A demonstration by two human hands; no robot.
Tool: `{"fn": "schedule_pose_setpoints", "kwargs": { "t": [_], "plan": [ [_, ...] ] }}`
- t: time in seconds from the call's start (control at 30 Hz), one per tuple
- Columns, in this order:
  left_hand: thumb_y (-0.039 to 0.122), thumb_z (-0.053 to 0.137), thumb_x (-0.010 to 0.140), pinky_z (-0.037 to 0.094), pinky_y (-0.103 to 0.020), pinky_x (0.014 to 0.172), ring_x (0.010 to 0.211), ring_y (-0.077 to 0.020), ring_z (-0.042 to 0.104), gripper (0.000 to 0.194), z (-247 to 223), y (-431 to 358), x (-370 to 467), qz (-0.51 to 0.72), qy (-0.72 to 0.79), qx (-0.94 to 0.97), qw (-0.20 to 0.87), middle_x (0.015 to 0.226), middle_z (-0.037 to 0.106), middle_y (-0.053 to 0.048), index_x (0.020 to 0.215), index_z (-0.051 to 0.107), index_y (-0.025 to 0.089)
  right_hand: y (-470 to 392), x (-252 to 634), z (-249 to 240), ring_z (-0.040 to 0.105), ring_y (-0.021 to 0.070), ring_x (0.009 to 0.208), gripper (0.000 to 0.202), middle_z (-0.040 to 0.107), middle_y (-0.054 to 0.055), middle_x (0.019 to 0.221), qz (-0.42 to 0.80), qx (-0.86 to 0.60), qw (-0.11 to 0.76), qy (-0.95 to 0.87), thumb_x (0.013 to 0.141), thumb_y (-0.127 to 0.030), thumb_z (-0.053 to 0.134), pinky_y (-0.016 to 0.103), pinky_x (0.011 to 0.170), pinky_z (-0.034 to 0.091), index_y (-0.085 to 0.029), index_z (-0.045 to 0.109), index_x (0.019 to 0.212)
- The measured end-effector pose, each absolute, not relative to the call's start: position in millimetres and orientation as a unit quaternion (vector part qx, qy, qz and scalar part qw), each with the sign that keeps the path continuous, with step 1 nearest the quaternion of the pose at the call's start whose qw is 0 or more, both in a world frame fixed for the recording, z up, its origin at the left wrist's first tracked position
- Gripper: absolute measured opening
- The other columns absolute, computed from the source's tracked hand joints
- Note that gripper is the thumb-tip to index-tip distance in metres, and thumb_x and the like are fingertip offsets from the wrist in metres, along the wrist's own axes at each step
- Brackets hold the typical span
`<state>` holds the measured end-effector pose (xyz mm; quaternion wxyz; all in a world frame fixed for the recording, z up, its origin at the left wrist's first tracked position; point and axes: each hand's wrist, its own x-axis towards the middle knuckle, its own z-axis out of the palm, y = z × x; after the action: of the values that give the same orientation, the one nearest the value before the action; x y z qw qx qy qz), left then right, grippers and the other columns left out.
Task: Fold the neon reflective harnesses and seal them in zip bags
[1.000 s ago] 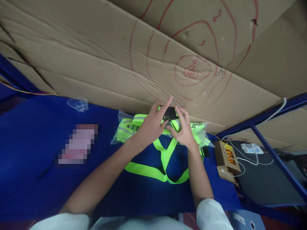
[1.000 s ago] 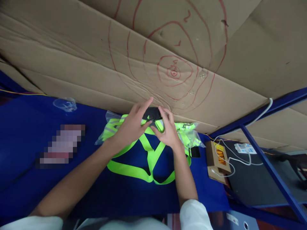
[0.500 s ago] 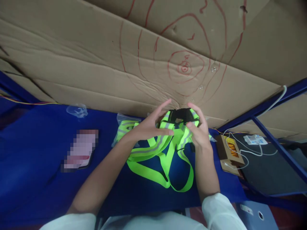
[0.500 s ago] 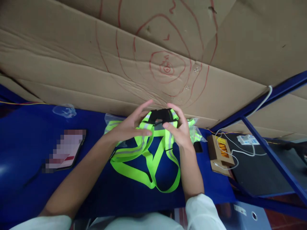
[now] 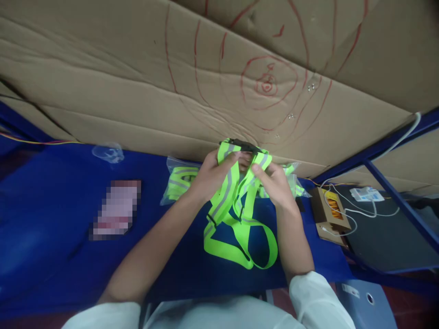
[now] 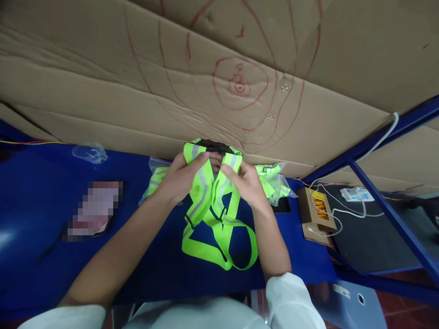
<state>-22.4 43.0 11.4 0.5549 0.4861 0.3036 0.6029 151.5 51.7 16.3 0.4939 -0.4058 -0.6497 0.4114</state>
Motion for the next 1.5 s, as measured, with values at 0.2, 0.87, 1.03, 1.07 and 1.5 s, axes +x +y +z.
{"fn": "schedule_pose_setpoints", "kwargs": {
  "t": [0.2,0.87,1.03,1.07,1.5],
  "plan": [
    [0.043,0.081,0.080,0.044,-0.043,0.115,0.135,-0.0304,0.057,0.056,14.0,41.9,-23.0,0.598,0.378,0.599,0.374,0.140,0.066,-0.009,0.130,0.068,0.021,50.1,139.5,18.3,0.068,0.0145,0.070,0.019,0.073,-0.004,0.075,0.441,-0.363,0.680,-0.459,0.081,-0.041,0.080,0.027,0.069,0.054,-0.024,0.072,0.081],
    [0.041,0.091,0.068,0.043,-0.051,0.116,0.131,-0.0335,0.061,0.062,-9.0,54.3,-29.3,0.420,0.350,0.565,0.618,0.132,0.072,-0.010,0.124,0.072,0.019,60.8,175.2,16.8,0.071,0.0187,0.077,0.044,0.077,0.001,0.078,0.533,-0.392,0.472,-0.583,0.079,-0.066,0.077,0.030,0.074,0.057,-0.022,0.078,0.086],
    [0.048,0.092,0.066,0.055,-0.046,0.102,0.115,-0.0320,0.071,0.075,-24.3,53.7,-17.2,0.382,0.317,0.516,0.698,0.130,0.072,-0.015,0.130,0.068,0.018,66.9,161.3,18.1,0.073,0.0201,0.071,0.037,0.078,0.002,0.077,0.557,-0.432,0.526,-0.476,0.066,-0.049,0.090,0.030,0.067,0.058,-0.020,0.075,0.085],
    [0.052,0.090,0.067,0.057,-0.046,0.096,0.109,-0.0323,0.073,0.075,-28.1,50.9,-10.7,0.365,0.303,0.512,0.716,0.126,0.074,-0.017,0.129,0.068,0.016,67.9,158.8,17.7,0.073,0.0202,0.068,0.036,0.077,0.001,0.074,0.543,-0.439,0.556,-0.451,0.066,-0.047,0.090,0.031,0.065,0.058,-0.020,0.074,0.083],
    [0.045,0.086,0.076,0.053,-0.038,0.103,0.118,-0.0274,0.066,0.058,-15.8,52.4,-24.8,0.314,0.257,0.660,0.632,0.129,0.073,-0.005,0.127,0.070,0.022,68.0,160.6,16.2,0.067,0.0164,0.061,0.042,0.074,0.000,0.068,0.417,-0.465,0.620,-0.476,0.077,-0.061,0.079,0.026,0.057,0.049,-0.020,0.070,0.078]
  ]
}}
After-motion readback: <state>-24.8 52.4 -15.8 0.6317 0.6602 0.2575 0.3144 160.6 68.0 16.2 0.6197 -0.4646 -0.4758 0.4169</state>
